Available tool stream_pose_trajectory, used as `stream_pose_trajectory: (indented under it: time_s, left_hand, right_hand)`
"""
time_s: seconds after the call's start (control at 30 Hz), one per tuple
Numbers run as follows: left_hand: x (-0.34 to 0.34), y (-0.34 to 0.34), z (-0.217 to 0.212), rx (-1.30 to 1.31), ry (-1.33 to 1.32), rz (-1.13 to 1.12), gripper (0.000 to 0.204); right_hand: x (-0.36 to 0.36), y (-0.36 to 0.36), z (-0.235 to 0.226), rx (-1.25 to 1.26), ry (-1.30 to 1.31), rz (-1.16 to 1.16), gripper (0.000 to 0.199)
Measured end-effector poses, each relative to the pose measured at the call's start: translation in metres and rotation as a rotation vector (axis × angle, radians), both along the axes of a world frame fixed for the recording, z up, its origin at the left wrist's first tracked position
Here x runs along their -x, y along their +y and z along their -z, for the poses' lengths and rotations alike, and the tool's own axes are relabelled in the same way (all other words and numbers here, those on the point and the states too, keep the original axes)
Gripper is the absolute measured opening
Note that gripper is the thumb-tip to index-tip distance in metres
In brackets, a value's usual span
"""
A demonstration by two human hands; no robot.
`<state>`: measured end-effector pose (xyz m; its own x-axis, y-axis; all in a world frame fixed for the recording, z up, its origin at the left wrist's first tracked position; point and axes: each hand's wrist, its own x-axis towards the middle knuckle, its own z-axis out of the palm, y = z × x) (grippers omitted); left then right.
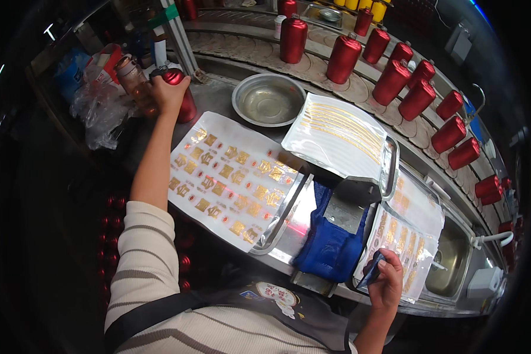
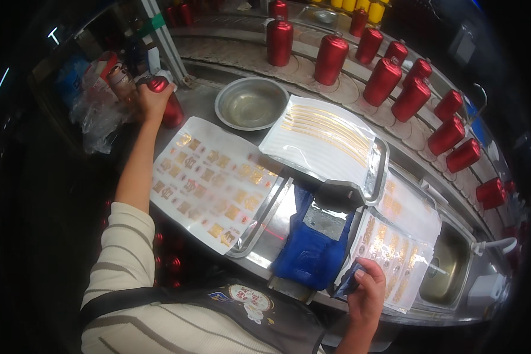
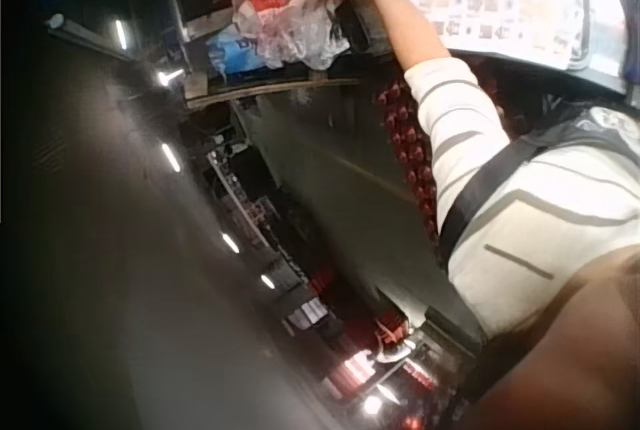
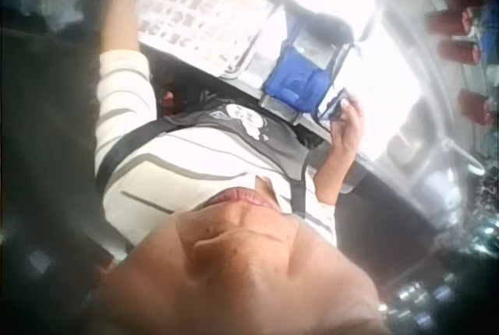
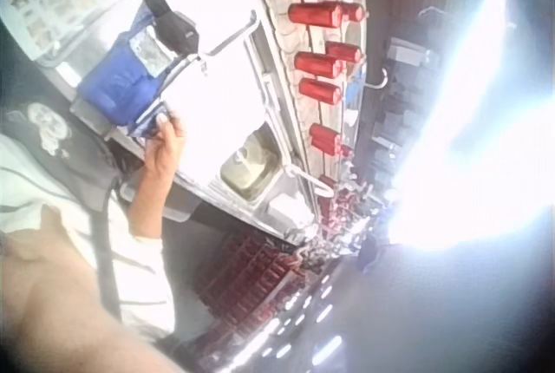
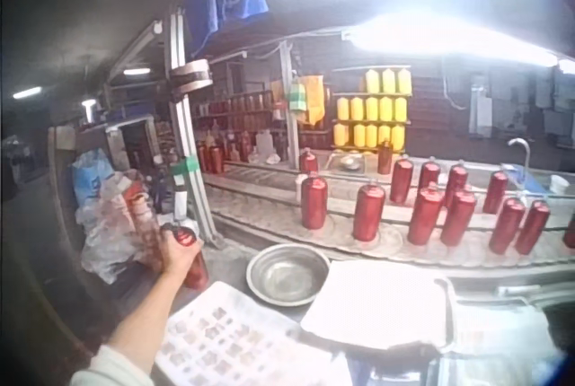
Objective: The person applies adhesive labels to red cylindrical containers. They pick up a container, place it on a stand, peel a label from a sheet, and press it onto the container surface. The process is repeated for multiple containers.
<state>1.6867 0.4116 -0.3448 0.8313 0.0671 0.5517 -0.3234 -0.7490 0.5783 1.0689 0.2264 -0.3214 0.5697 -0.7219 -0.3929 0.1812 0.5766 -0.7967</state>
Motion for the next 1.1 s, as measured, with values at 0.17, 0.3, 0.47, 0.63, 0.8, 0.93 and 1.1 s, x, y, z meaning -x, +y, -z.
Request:
stream_pose_trajectory:
  time_s: [0.17, 0.3, 0.47, 0.63, 0.8, 0.93, 1.1]
  left_hand:
    - [0.009, 0.019, -0.024, -0.021, -0.294, 0.217, 0.068]
    - [0.146, 0.016, -0.093, 0.401, 0.171, 0.708, 0.062]
    - [0.320, -0.023, -0.085, 0.774, 1.002, 1.300, 0.080]
    - [0.376, -0.076, -0.043, 0.911, 1.640, 1.448, 0.062]
    - [0.409, -0.085, -0.050, 0.353, 1.326, 1.333, 0.090]
    - [0.411, -0.102, -0.028, 0.298, 1.180, 1.330, 0.096]
    - [0.405, -0.112, -0.029, 0.157, 1.012, 1.332, 0.097]
  right_hand:
    - [0.012, 0.001, 0.009, 0.020, 0.007, 0.014, 0.015]
    - [-0.012, 0.015, -0.015, 0.335, 0.416, -0.167, 0.018]
    - [-0.054, 0.045, -0.019, 0.665, 0.148, -0.648, 0.113]
    - [-0.023, 0.058, 0.011, 0.854, 0.026, -0.405, 0.124]
    - [-0.005, 0.049, 0.002, 0.993, 0.348, -0.355, 0.124]
    - [-0.012, 0.045, 0.007, 1.059, 0.570, -0.354, 0.116]
    - [-0.021, 0.037, 0.018, 1.221, 0.720, -0.335, 0.117]
